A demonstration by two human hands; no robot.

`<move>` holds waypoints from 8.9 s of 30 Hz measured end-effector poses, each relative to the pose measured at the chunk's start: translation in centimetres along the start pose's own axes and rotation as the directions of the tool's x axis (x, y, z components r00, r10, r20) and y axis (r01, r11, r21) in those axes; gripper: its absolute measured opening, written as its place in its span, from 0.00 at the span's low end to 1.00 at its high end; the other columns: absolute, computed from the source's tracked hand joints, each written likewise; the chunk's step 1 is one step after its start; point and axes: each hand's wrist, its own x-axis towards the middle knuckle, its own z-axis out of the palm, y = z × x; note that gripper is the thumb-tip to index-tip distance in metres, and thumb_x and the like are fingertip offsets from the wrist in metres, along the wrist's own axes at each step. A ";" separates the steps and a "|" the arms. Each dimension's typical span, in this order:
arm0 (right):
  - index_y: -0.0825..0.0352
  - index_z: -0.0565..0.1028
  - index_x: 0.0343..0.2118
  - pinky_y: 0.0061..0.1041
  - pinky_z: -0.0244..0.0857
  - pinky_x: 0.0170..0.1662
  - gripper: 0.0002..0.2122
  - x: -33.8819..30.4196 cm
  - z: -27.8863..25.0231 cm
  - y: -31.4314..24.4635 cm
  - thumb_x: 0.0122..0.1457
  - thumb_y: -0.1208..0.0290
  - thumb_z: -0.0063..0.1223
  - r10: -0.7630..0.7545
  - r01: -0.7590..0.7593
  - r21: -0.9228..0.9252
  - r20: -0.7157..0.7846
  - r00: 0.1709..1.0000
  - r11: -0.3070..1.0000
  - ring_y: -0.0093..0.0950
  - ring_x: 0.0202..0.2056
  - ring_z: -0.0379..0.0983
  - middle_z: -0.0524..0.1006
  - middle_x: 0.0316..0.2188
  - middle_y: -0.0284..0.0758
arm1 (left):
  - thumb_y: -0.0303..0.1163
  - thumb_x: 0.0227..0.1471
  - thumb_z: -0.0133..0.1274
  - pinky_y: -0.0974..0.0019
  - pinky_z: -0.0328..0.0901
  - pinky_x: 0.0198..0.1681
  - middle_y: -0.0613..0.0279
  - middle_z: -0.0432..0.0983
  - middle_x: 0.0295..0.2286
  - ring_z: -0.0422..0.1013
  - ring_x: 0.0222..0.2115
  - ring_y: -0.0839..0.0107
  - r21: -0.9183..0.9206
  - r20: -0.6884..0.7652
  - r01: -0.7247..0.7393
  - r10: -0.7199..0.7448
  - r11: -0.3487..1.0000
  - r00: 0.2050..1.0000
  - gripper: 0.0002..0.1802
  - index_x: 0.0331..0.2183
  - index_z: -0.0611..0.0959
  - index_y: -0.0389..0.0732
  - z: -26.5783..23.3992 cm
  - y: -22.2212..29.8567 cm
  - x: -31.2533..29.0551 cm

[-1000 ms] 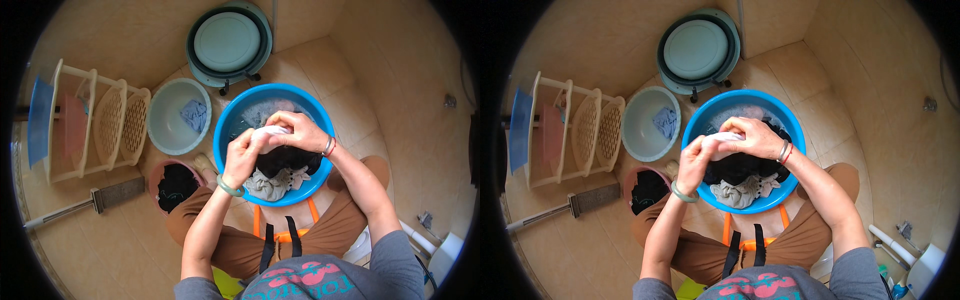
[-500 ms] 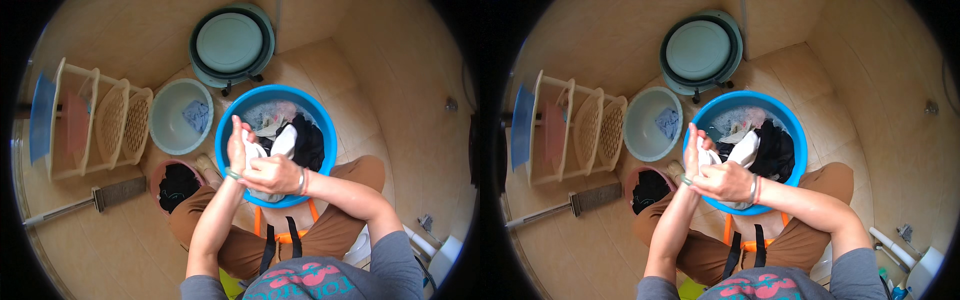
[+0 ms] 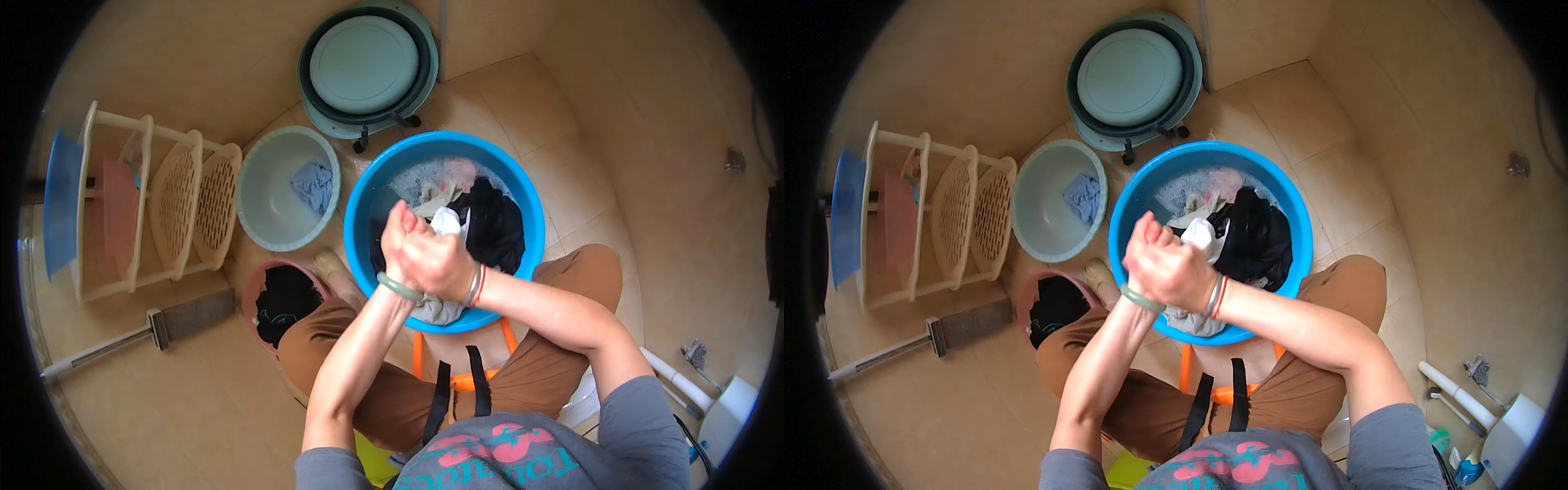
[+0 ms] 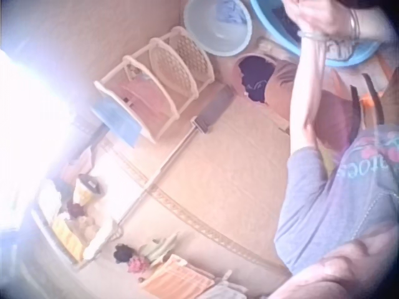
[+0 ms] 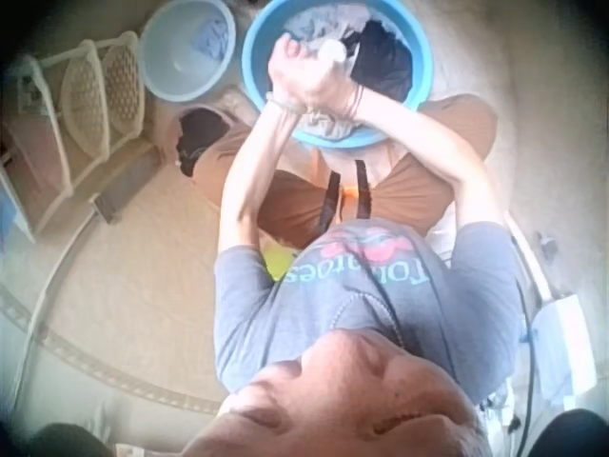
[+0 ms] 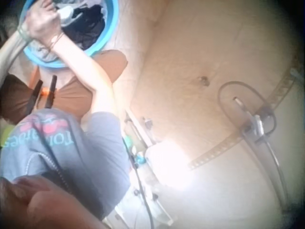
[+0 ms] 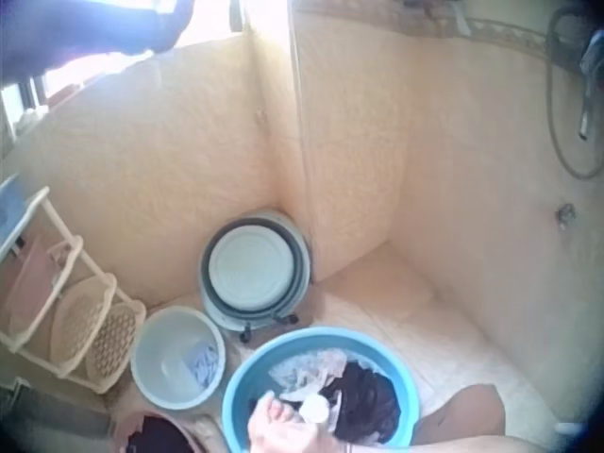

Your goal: The person is hand-washing clothes in a blue basin filled with soapy water. They repeatedly submerge, scrub, and wring out various garments, including dark and light-colored items, before placing them into a pink basin.

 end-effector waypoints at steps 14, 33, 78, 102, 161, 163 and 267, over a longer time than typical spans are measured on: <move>0.69 0.74 0.39 0.22 0.67 0.40 0.17 1.1 -4.0 6.7 0.60 0.56 0.54 0.479 -0.768 0.569 0.608 0.634 0.293 0.20 0.36 0.73 0.77 0.33 0.32 | 0.39 0.54 0.57 0.66 0.67 0.37 0.59 0.78 0.30 0.72 0.30 0.67 0.895 0.397 -0.399 -0.052 -0.200 0.917 0.17 0.39 0.81 0.34 6.3 3.7 -1.0; 0.63 0.76 0.30 0.27 0.66 0.27 0.07 0.9 -3.6 2.1 0.53 0.66 0.60 0.175 -0.188 0.265 0.072 0.982 0.946 0.32 0.26 0.74 0.72 0.23 0.34 | 0.53 0.59 0.46 0.72 0.64 0.30 0.64 0.76 0.25 0.69 0.25 0.74 0.534 -0.306 -0.044 0.242 0.844 0.921 0.26 0.30 0.80 0.38 6.1 5.2 1.2; 0.70 0.72 0.23 0.26 0.62 0.29 0.14 1.4 -4.6 8.4 0.59 0.65 0.54 0.398 -0.497 0.338 0.321 0.859 0.799 0.25 0.24 0.65 0.71 0.21 0.35 | 0.51 0.57 0.50 0.68 0.60 0.47 0.61 0.73 0.36 0.67 0.39 0.69 0.959 0.252 -0.231 0.124 -0.163 0.960 0.24 0.39 0.80 0.38 7.1 4.5 -0.9; 0.63 0.76 0.32 0.26 0.71 0.30 0.07 2.1 -3.7 1.0 0.54 0.66 0.57 -0.121 0.108 0.079 0.184 0.975 0.991 0.30 0.29 0.74 0.73 0.27 0.36 | 0.47 0.62 0.43 0.69 0.64 0.30 0.65 0.72 0.21 0.69 0.25 0.73 0.485 -0.113 -0.233 0.325 0.843 0.939 0.20 0.31 0.78 0.41 4.4 5.3 1.5; 0.68 0.75 0.39 0.24 0.67 0.42 0.17 2.3 -5.3 7.4 0.54 0.58 0.60 0.403 -0.587 0.465 0.439 0.803 0.663 0.25 0.36 0.73 0.76 0.33 0.38 | 0.41 0.58 0.52 0.73 0.66 0.37 0.62 0.78 0.30 0.71 0.31 0.78 0.990 0.083 -0.090 0.072 0.107 0.994 0.17 0.40 0.82 0.37 7.2 4.6 -1.7; 0.67 0.76 0.39 0.28 0.66 0.44 0.20 2.1 -5.6 8.0 0.51 0.55 0.62 0.328 -0.515 0.266 0.522 0.788 0.815 0.31 0.38 0.73 0.76 0.34 0.41 | 0.36 0.60 0.50 0.74 0.66 0.38 0.64 0.78 0.30 0.70 0.32 0.81 0.976 0.167 -0.183 0.136 0.115 0.977 0.14 0.40 0.81 0.36 7.3 4.9 -1.8; 0.70 0.74 0.42 0.19 0.64 0.44 0.12 -2.1 -2.3 7.3 0.55 0.72 0.57 0.488 -0.789 0.611 0.670 0.559 0.063 0.16 0.40 0.68 0.75 0.37 0.28 | 0.45 0.61 0.43 0.63 0.61 0.56 0.58 0.70 0.51 0.71 0.46 0.62 0.316 0.091 -0.277 0.262 0.907 0.961 0.34 0.62 0.57 0.37 5.0 5.9 -1.5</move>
